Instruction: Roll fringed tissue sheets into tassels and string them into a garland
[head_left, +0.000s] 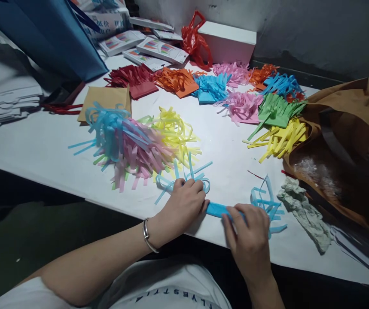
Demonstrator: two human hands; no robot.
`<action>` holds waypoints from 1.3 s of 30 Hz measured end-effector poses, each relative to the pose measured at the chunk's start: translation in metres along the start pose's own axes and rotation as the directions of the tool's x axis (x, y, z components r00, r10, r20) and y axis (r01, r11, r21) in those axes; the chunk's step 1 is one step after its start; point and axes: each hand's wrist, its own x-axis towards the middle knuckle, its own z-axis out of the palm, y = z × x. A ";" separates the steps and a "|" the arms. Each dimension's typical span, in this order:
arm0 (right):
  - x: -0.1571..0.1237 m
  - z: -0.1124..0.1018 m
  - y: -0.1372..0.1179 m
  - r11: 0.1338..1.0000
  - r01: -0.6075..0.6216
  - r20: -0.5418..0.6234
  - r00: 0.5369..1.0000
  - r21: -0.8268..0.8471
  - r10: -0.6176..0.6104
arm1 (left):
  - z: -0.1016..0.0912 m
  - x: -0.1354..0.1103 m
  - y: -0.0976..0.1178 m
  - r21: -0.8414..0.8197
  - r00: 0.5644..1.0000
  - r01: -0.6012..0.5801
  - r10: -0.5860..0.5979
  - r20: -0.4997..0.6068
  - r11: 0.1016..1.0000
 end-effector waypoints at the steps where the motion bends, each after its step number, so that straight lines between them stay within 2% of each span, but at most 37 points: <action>1: -0.001 0.001 -0.001 0.995 0.066 0.034 0.997 0.075 -0.068 | -0.001 -0.001 0.000 -0.003 1.000 0.002 -0.002 -0.010 1.000; 2: -0.002 0.003 -0.002 0.986 0.106 0.066 0.991 0.129 -0.115 | -0.001 -0.002 -0.001 -0.010 0.999 0.001 -0.002 -0.033 1.000; 4: -0.004 0.006 -0.003 0.980 0.112 0.082 0.989 0.167 -0.127 | -0.003 -0.006 -0.001 -0.044 0.993 -0.037 0.032 -0.116 0.998; 7: -0.005 0.009 -0.005 0.976 0.073 0.052 0.995 0.203 -0.085 | -0.003 -0.014 -0.003 -0.094 0.952 -0.223 0.196 -0.237 0.970; 9: -0.004 0.009 -0.007 0.977 0.054 0.080 0.994 0.207 -0.072 | 0.000 -0.017 -0.005 -0.111 0.922 -0.333 0.299 -0.248 0.936; 11: -0.003 0.009 -0.008 0.984 0.049 0.132 0.989 0.171 -0.073 | 0.003 -0.018 -0.008 -0.138 0.912 -0.374 0.336 -0.237 0.917; 14: -0.005 0.007 -0.005 0.993 0.047 0.163 0.984 0.106 -0.064 | 0.007 -0.019 -0.012 -0.203 0.922 -0.357 0.309 -0.232 0.912; 18: -0.012 0.001 0.009 0.999 -0.005 0.157 0.988 0.040 -0.002 | 0.003 -0.021 -0.012 -0.264 0.963 -0.233 0.184 -0.195 0.936; 21: -0.013 -0.003 0.015 0.999 -0.041 0.179 0.983 0.000 0.040 | -0.001 -0.019 -0.007 -0.213 0.983 -0.128 0.095 -0.158 0.969; 25: -0.009 -0.005 0.009 0.980 -0.174 0.142 0.972 -0.097 0.187 | 0.000 -0.011 -0.002 -0.109 0.993 -0.049 0.036 -0.116 0.993; 28: -0.005 -0.005 -0.002 0.974 -0.197 0.058 0.977 -0.115 0.204 | 0.001 -0.007 0.000 -0.090 0.993 -0.070 0.061 -0.104 0.993; 30: -0.003 -0.003 -0.008 0.993 -0.113 0.048 0.992 -0.038 0.114 | 0.001 -0.006 0.000 -0.088 0.993 -0.073 0.064 -0.103 0.993; 33: -0.002 0.003 -0.013 0.992 -0.008 0.098 0.995 0.123 -0.004 | 0.000 -0.008 -0.002 -0.119 0.989 -0.082 0.066 -0.131 0.989; 39: -0.002 0.009 -0.007 0.981 -0.058 0.087 0.995 0.185 0.042 | 0.000 -0.011 -0.010 -0.206 0.944 -0.287 0.240 -0.227 0.935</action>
